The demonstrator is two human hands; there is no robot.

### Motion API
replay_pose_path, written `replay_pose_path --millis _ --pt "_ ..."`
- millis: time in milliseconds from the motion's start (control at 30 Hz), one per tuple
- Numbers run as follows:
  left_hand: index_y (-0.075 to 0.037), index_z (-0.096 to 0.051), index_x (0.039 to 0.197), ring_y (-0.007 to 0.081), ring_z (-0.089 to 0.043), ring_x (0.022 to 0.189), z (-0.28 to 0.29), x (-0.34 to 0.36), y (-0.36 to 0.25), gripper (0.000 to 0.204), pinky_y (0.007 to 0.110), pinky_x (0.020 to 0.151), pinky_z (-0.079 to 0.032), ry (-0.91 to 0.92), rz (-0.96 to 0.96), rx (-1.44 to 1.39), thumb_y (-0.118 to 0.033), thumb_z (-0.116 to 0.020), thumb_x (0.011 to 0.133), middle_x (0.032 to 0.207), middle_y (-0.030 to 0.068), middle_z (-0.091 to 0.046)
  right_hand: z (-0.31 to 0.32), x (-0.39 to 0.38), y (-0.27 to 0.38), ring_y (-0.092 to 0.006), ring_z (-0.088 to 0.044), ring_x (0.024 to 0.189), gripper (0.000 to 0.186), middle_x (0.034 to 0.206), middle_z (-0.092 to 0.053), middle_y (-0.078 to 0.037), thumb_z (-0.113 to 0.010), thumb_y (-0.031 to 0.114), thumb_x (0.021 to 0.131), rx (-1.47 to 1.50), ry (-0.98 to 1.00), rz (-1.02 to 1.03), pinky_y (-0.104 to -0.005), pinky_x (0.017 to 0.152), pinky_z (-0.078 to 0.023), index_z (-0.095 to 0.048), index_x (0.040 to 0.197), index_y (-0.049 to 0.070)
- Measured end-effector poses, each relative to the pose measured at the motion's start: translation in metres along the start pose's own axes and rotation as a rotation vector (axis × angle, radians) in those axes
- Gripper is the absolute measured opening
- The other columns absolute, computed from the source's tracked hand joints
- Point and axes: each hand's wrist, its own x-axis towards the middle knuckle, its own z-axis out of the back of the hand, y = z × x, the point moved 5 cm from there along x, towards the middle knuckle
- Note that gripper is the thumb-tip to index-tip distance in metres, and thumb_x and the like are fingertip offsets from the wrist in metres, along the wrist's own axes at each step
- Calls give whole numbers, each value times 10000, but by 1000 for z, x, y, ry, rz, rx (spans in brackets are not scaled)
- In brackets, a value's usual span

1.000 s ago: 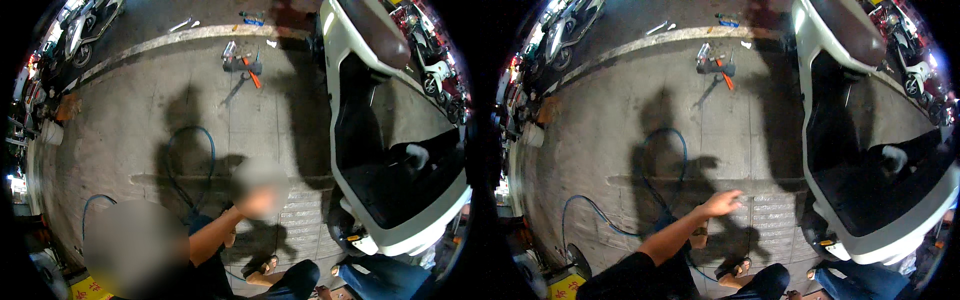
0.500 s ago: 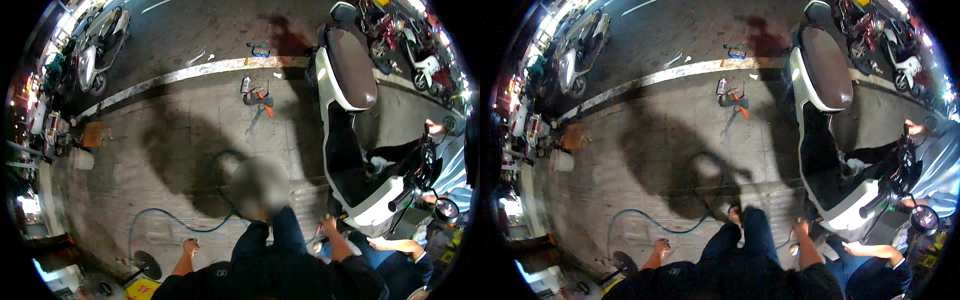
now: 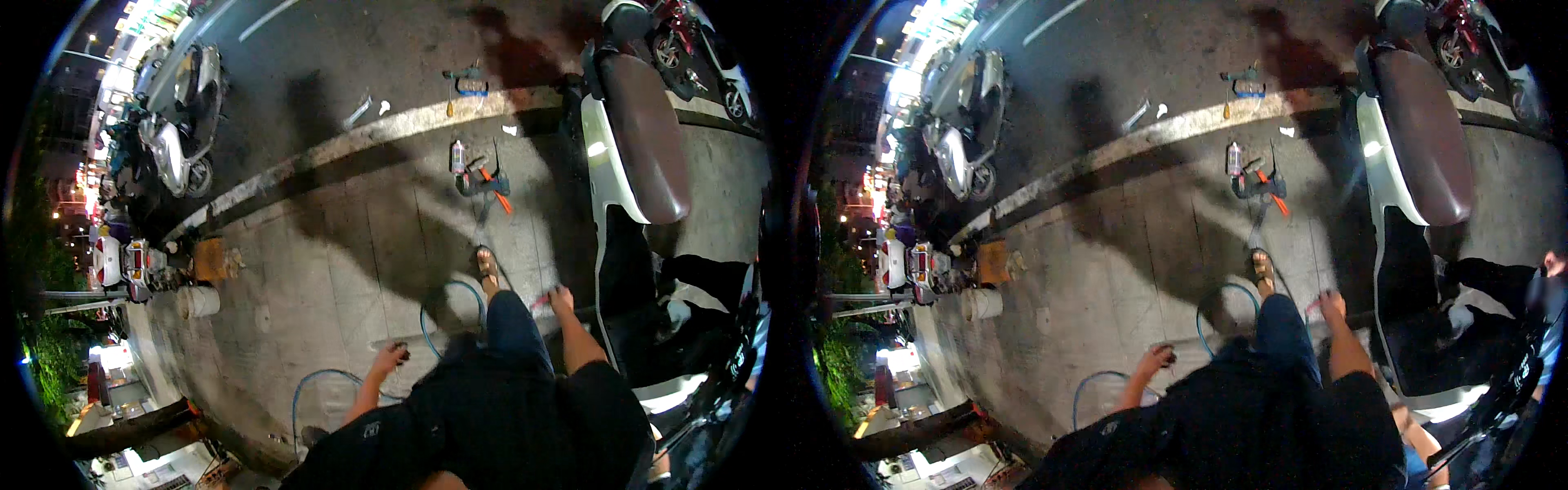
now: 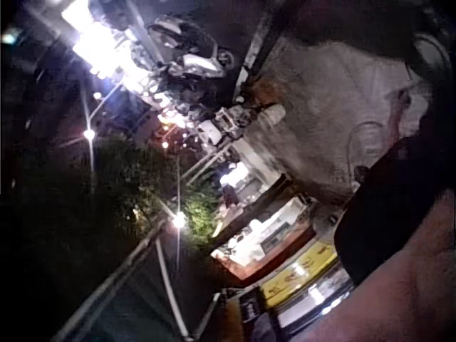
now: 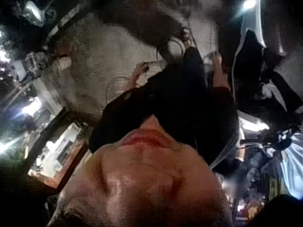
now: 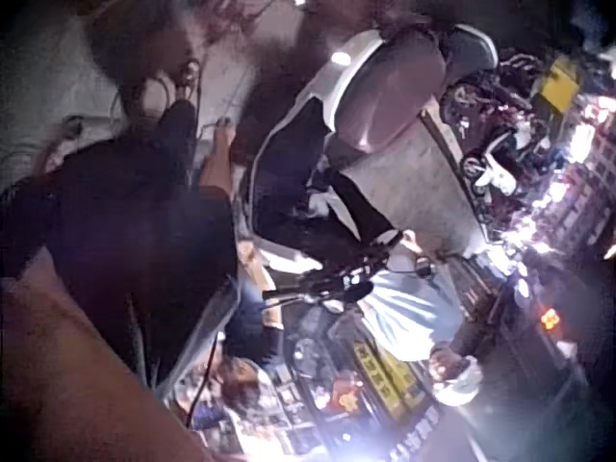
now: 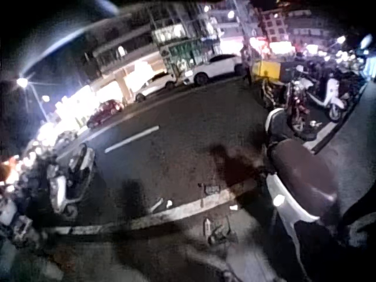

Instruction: The person works on the lower rear and front components of a scooter, using a drill to secure parts and an air hose for the tires.

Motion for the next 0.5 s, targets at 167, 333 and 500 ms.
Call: replay_pose_path --millis 167,333,500 --pt "-41 -557 1089 223 -624 811 71 -7 -81 270 299 654 -508 -363 90 -479 -222 -531 889 877 107 -634 51 68 144 -349 -608 837 302 874 -643 -168 -535 312 820 -101 -108 109 -425 725 -473 -631 983 77" --pt "-59 -553 1093 248 -629 824 143 22 -32 318 313 633 -512 -209 203 -221 -273 -568 858 950 120 -624 85 172 272 -348 -602 882 342 934 -637 -171 -555 348 799 -29 -145 56 -426 749 -471 -639 1017 99" --pt "-61 -545 1112 213 -615 837 183 103 -79 373 314 646 -498 -112 336 -17 -316 -590 844 954 92 -625 78 272 383 -332 -609 906 311 945 -644 -144 -555 391 775 -9 -144 -55 -430 768 -479 -653 959 162"
